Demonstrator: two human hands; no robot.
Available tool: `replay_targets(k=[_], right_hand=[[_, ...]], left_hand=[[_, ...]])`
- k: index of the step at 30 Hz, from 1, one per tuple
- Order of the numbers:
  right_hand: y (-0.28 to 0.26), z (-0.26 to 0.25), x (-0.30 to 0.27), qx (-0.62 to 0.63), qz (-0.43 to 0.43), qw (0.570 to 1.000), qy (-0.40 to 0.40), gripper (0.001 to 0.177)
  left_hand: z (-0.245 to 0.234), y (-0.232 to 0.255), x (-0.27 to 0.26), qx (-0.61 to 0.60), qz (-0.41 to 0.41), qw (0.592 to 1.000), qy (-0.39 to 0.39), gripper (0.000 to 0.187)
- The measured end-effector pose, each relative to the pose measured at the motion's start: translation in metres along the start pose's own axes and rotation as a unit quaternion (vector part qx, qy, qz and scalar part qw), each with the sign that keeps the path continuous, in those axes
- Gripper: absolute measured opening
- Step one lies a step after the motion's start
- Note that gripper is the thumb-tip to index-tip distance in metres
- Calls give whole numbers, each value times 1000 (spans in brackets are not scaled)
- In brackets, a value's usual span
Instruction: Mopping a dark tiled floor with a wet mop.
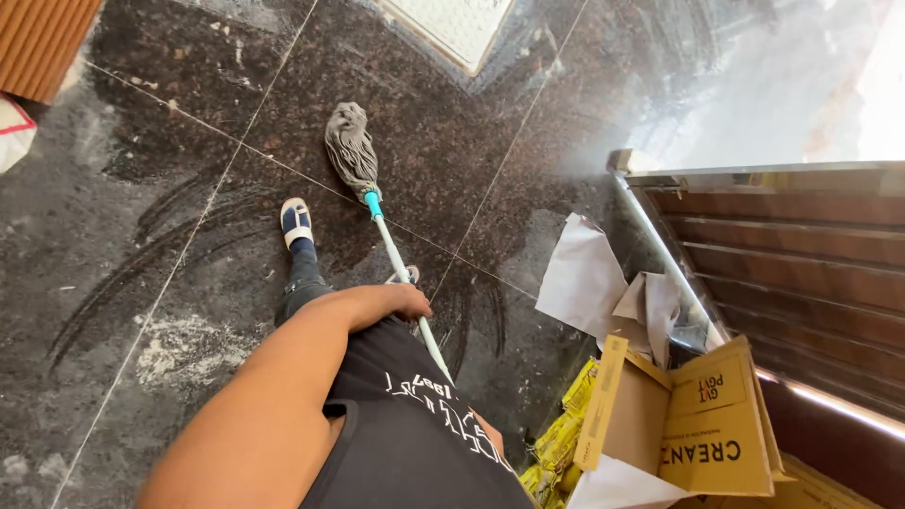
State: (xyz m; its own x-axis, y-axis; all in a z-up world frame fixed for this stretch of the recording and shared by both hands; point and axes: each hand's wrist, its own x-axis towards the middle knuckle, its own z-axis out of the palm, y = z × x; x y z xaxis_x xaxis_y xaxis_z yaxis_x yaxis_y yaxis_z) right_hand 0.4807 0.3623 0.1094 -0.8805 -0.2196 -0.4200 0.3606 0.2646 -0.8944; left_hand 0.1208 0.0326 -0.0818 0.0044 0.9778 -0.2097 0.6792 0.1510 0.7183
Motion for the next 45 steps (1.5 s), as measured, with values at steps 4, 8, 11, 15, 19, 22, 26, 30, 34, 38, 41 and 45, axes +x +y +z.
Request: replay_targets(k=[4,8,11,15,19,22,26,30,34,38,41,45], right_hand=[[-35,57,-35,9,73,996,43,52],[-48,74,23,8,133,986,98,47],[-99,102,108,7,179,974,137,43],[-154,154,281,14,227,959,171,40],[-168,210,433,-23,12,985,170,40],[-214,221,500,-39,53,988,139,38],[-276,195,493,64,111,978,166,41],[-247,137,390,1,97,977,192,46],[-243,74,242,49,286,910,296,38],[-257,51,108,76,347,864,356,33],[-345,80,69,24,402,836,373,35],[-377,110,71,7,367,835,410,38]], left_hand=[[-10,17,-15,12,-79,996,-48,38],[-21,-6,-31,-16,-113,993,-23,45],[-71,-8,-107,-127,-236,963,-12,59],[-71,-37,-149,-138,-240,953,119,92],[-88,-58,-172,-128,-307,892,306,94],[-94,-105,-163,-80,-351,830,427,81],[-172,-58,-174,30,-361,824,437,89],[-127,-65,-77,66,-282,840,459,84],[-138,72,-24,21,-174,927,332,77],[-90,147,58,-91,81,986,117,74],[-111,191,72,-191,156,967,-66,61],[-109,180,74,-209,136,955,-163,53]])
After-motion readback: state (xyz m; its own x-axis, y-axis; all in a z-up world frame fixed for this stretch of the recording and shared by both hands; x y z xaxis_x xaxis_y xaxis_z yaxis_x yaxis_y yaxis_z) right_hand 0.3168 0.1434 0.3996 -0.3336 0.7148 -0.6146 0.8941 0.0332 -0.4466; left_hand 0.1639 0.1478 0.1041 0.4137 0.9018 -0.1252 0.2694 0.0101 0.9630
